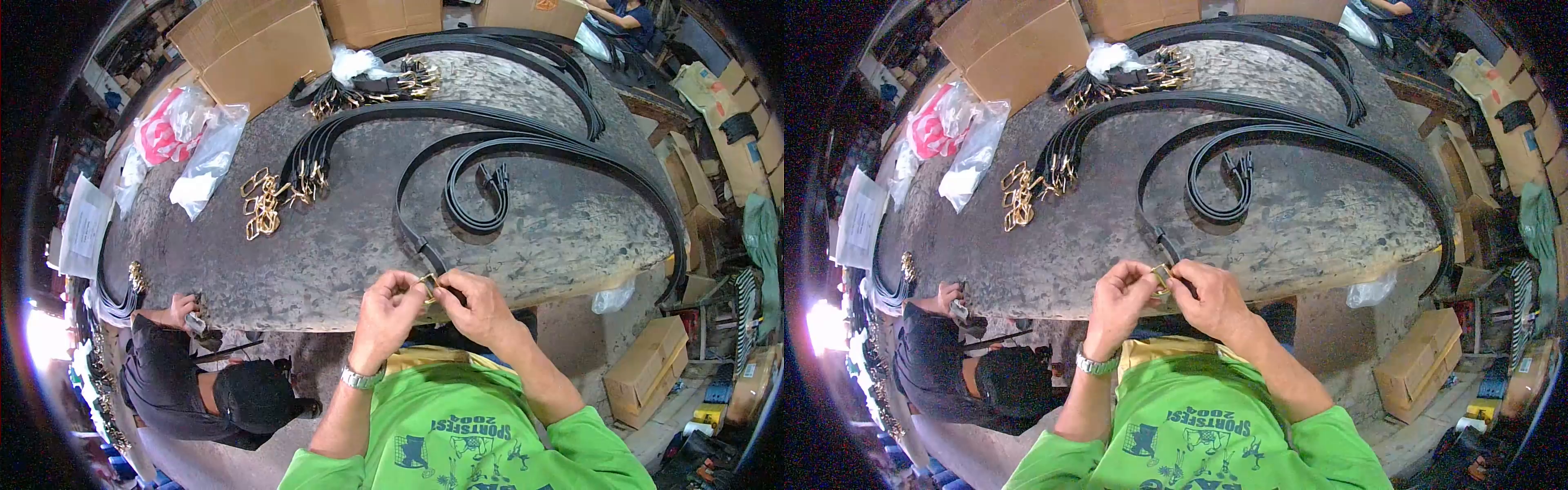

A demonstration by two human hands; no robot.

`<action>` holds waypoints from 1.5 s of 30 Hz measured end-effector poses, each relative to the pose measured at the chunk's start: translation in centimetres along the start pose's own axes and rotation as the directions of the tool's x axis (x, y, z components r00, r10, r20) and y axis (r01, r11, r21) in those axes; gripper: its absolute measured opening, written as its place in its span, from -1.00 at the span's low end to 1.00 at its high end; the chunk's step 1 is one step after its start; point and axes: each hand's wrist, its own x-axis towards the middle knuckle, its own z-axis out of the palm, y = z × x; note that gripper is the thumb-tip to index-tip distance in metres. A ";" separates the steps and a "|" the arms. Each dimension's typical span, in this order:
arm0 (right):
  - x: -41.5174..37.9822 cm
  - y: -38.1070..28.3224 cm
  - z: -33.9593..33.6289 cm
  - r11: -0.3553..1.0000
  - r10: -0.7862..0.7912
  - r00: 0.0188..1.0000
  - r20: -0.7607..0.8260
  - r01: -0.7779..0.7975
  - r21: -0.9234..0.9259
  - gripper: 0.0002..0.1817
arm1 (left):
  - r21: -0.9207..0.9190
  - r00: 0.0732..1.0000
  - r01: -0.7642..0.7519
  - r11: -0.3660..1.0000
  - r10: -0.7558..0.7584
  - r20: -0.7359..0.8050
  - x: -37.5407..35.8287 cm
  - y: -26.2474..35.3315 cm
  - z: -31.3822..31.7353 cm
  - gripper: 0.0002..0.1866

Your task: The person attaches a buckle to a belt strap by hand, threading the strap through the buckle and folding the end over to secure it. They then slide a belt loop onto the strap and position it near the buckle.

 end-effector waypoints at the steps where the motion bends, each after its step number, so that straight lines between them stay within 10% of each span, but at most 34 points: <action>1: -0.1 -0.1 0.0 1.000 0.001 1.000 0.003 -0.001 0.001 -0.88 | 0.161 0.997 -0.070 0.984 0.062 0.053 0.0 0.0 -0.2 -0.84; 7: -0.5 -0.7 -0.1 0.996 -0.019 1.000 -0.003 0.019 -0.091 -0.87 | 0.496 0.940 -0.280 0.822 0.340 -0.032 -0.3 1.3 0.8 -0.85; 17: -0.6 -0.9 -0.3 0.999 0.019 1.000 0.018 -0.018 -0.042 -0.88 | 0.542 0.891 -0.335 0.770 0.446 -0.084 -0.2 -0.3 1.9 -0.80; 26: -1.1 0.0 -1.0 0.960 0.208 0.973 0.105 -0.223 0.170 -0.85 | -0.029 0.992 -0.107 0.994 0.108 0.059 0.2 -1.0 1.3 -0.84; 29: -1.5 0.1 -0.7 0.972 0.176 0.983 0.057 -0.183 0.146 -0.85 | 0.148 0.998 -0.044 0.988 0.035 0.059 -0.2 -0.2 1.4 -0.83; 35: -1.7 -1.1 -1.1 0.974 0.158 0.986 0.052 -0.164 0.155 -0.85 | 0.576 0.861 -0.426 0.698 0.508 0.021 -0.4 0.2 2.3 -0.86; 38: -1.9 -0.9 -1.2 0.968 0.186 0.982 0.039 -0.190 0.165 -0.85 | -0.286 0.961 -0.272 0.919 0.275 -0.031 -0.3 0.0 2.2 -0.54; 45: -1.9 -0.3 -0.6 0.971 0.183 0.983 0.013 -0.183 0.156 -0.82 | -0.511 0.993 0.113 0.852 -0.086 0.077 -0.1 -1.0 1.2 -0.69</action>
